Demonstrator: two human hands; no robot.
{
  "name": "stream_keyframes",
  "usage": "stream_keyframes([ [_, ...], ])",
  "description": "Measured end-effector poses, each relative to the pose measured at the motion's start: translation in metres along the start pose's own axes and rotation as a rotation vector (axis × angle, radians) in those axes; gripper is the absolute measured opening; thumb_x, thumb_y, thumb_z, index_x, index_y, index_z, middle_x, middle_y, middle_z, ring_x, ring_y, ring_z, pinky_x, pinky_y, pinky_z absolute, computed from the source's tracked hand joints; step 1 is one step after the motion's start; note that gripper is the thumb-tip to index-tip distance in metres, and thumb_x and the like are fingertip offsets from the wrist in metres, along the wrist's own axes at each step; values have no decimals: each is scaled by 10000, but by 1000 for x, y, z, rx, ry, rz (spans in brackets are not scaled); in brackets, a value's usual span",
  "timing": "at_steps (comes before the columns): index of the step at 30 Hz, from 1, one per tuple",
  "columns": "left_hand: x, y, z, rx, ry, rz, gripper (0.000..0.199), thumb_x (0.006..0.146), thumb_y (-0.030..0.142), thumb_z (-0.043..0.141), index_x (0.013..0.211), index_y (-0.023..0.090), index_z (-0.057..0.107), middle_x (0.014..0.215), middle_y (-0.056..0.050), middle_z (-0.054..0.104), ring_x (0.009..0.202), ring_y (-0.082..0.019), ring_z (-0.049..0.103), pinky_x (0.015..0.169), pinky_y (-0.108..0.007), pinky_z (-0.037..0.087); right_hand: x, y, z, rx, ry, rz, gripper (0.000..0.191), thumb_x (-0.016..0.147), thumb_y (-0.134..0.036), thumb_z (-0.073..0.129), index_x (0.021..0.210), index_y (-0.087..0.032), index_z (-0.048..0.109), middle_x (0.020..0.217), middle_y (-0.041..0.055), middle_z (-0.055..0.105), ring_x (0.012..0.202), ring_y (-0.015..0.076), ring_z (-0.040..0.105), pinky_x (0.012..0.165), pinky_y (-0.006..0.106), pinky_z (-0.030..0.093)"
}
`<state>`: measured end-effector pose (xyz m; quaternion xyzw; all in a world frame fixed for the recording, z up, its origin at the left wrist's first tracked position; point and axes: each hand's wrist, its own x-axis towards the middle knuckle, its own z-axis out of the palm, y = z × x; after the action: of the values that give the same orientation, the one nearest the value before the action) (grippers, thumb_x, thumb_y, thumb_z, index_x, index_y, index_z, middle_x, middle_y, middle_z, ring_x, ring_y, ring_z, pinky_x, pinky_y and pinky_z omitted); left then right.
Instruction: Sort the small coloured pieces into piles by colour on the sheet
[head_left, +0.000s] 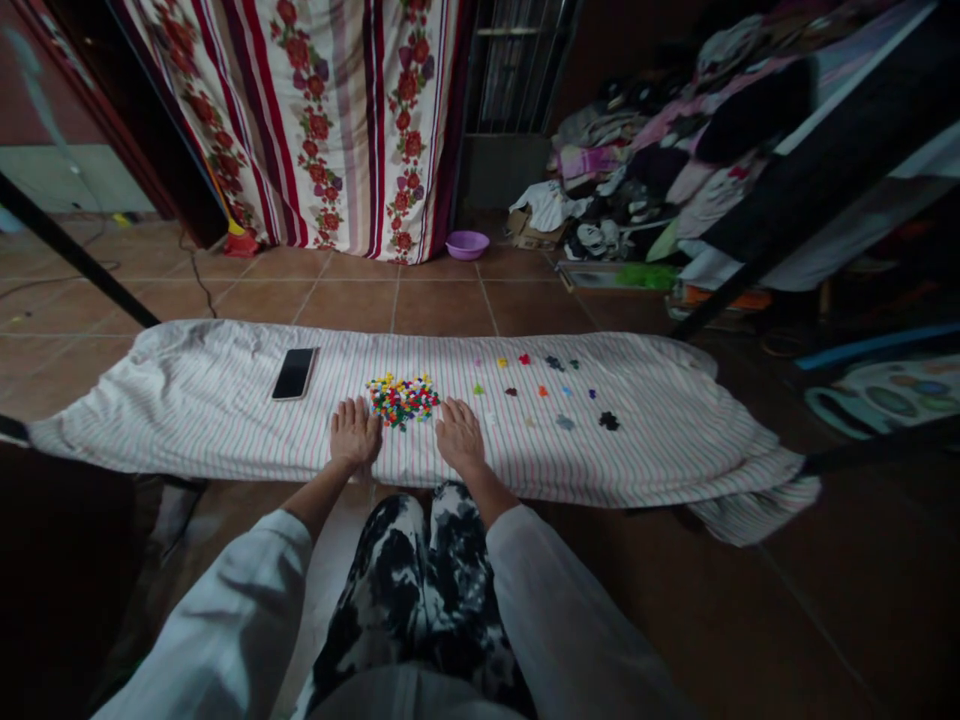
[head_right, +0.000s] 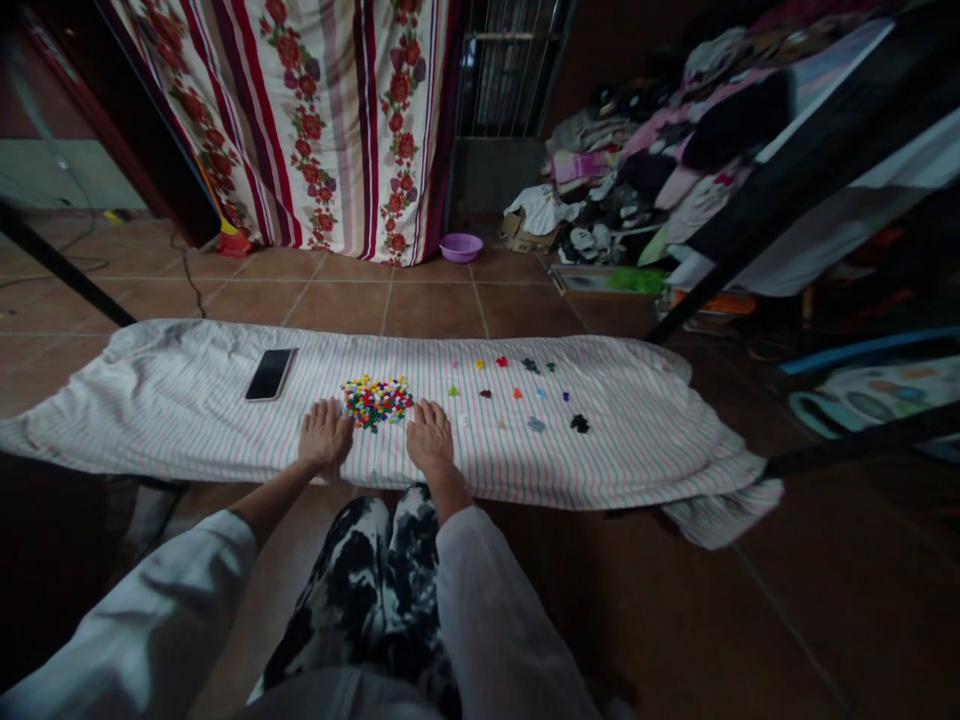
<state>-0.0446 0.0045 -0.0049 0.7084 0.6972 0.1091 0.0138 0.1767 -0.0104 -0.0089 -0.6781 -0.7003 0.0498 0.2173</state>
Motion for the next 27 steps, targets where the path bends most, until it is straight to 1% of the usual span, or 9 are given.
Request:
stream_keyframes([
  [3, 21, 0, 4, -15, 5, 68, 567, 900, 368, 273, 1383, 106, 413, 1499, -203, 335, 1422, -297, 245, 1126, -540, 245, 0, 1, 2, -10, 23, -10, 451, 926, -273, 389, 1340, -148, 519, 1427, 92, 472, 1343, 246, 314, 1072, 425, 310],
  [7, 46, -1, 10, -39, -1, 150, 456, 876, 274, 325, 1250, 126, 541, 1511, -194, 314, 1425, -308, 233, 1121, -540, 248, -1, 3, 3, -13, 64, -40, 447, 922, -269, 394, 1327, -134, 527, 1408, 99, 490, 1328, 248, 330, 1080, 415, 301],
  [10, 62, -2, 13, -69, -8, 204, 404, 859, 211, 341, 1180, 154, 579, 1498, -170, 353, 1418, -291, 258, 1115, -541, 262, 0, 3, 4, -17, 66, -42, 444, 920, -271, 405, 1321, -125, 530, 1403, 101, 495, 1321, 249, 340, 1088, 406, 293],
  [13, 73, 0, 14, -108, -24, 264, 362, 860, 215, 358, 1113, 180, 614, 1473, -129, 411, 1392, -248, 319, 1140, -507, 240, 0, 2, 4, -29, 47, -30, 442, 922, -275, 407, 1320, -124, 529, 1409, 95, 490, 1326, 245, 332, 1096, 399, 284],
  [16, 80, 5, 14, -149, -27, 276, 369, 868, 242, 357, 1140, 212, 604, 1403, -86, 503, 1338, -210, 392, 1143, -470, 257, 0, 1, 3, -33, 46, -26, 439, 926, -268, 399, 1322, -128, 529, 1411, 91, 489, 1328, 243, 329, 1098, 396, 280],
  [19, 84, 14, 13, -185, -9, 236, 427, 866, 264, 351, 1240, 198, 547, 1318, -89, 571, 1271, -208, 450, 1104, -438, 329, 0, 0, 1, -30, 54, -30, 442, 924, -267, 403, 1326, -134, 527, 1410, 91, 490, 1325, 245, 334, 1095, 399, 285],
  [23, 84, 30, 10, -221, -13, 230, 458, 836, 235, 378, 1259, 171, 542, 1263, -88, 607, 1193, -207, 510, 1050, -374, 399, 0, 1, 2, -27, 58, -25, 444, 922, -264, 400, 1326, -133, 527, 1409, 90, 491, 1327, 250, 333, 1094, 403, 287],
  [27, 77, 45, 4, -248, -33, 284, 469, 817, 208, 391, 1256, 188, 554, 1229, -69, 631, 1153, -203, 541, 1024, -374, 429, 0, 2, 4, -22, 60, -31, 449, 921, -269, 401, 1331, -134, 523, 1414, 101, 483, 1332, 255, 326, 1089, 416, 294],
])
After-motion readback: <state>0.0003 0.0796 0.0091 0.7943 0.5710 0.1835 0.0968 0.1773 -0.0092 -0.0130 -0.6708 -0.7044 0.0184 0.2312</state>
